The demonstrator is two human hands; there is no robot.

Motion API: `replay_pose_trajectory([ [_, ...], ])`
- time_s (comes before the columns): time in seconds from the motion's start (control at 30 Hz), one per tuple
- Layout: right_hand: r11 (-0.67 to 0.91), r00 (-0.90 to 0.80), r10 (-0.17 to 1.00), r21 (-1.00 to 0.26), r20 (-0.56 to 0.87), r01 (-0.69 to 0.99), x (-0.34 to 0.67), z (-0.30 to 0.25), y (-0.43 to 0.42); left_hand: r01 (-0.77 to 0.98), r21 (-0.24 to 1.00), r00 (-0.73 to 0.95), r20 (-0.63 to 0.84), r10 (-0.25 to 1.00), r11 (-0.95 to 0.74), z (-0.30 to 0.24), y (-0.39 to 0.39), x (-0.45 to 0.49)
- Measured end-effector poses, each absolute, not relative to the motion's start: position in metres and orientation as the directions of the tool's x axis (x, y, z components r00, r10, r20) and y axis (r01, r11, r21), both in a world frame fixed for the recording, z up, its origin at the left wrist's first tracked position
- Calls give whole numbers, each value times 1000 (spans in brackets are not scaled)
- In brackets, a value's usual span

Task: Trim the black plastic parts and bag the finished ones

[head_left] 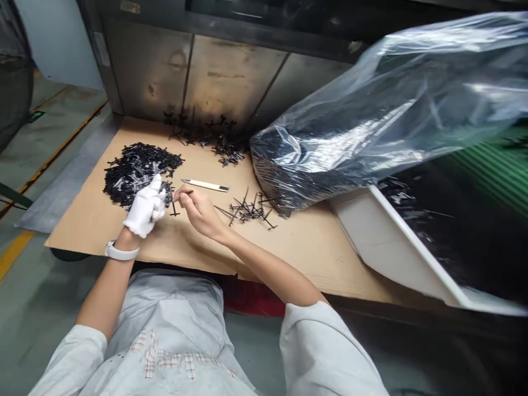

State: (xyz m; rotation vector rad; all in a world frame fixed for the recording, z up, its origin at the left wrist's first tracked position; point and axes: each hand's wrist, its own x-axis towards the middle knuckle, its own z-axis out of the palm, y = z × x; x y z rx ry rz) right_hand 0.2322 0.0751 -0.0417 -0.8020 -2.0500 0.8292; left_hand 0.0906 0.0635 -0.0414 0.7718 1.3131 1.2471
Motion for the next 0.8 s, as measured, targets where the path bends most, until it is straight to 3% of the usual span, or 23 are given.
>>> replay_pose_trajectory([
  [0.07, 574, -478, 779, -768, 406, 284, 247, -43, 75, -122, 970, -269, -235, 934, 209, -38, 66, 86],
  [0.17, 527, -391, 839, -739, 377, 418, 287, -45, 78, 269, 941, -456, -63, 888, 205, -37, 74, 70],
  [0.27, 357, -260, 934, -665, 244, 656, 334, -45, 83, 711, 688, -406, 230, 885, 147, -39, 82, 50],
  [0.33, 236, -194, 972, -569, 133, 788, 358, -44, 85, 870, 479, -308, 344, 887, 116, -39, 87, 40],
  [0.4, 156, -156, 987, -468, 39, 870, 371, -40, 83, 909, 399, -281, 364, 888, 124, -39, 91, 35],
  [0.47, 102, -100, 995, -339, 23, 935, 371, -31, 78, 891, 432, -311, 352, 883, 142, -40, 94, 35],
  [0.53, 96, -76, 991, -192, 106, 977, 359, -20, 76, 846, 513, -348, 324, 880, 145, -41, 96, 35],
  [0.6, 188, -168, 968, -96, 187, 977, 338, -10, 87, 797, 590, -370, 305, 878, 130, -44, 98, 33],
  [0.7, 405, -396, 914, -105, 91, 909, 295, -6, 133, 753, 655, -355, 326, 876, 62, -49, 101, 28],
  [0.8, 394, -402, 914, -121, -53, 911, 249, -16, 202, 779, 627, -322, 395, 861, 3, -57, 104, 23],
])
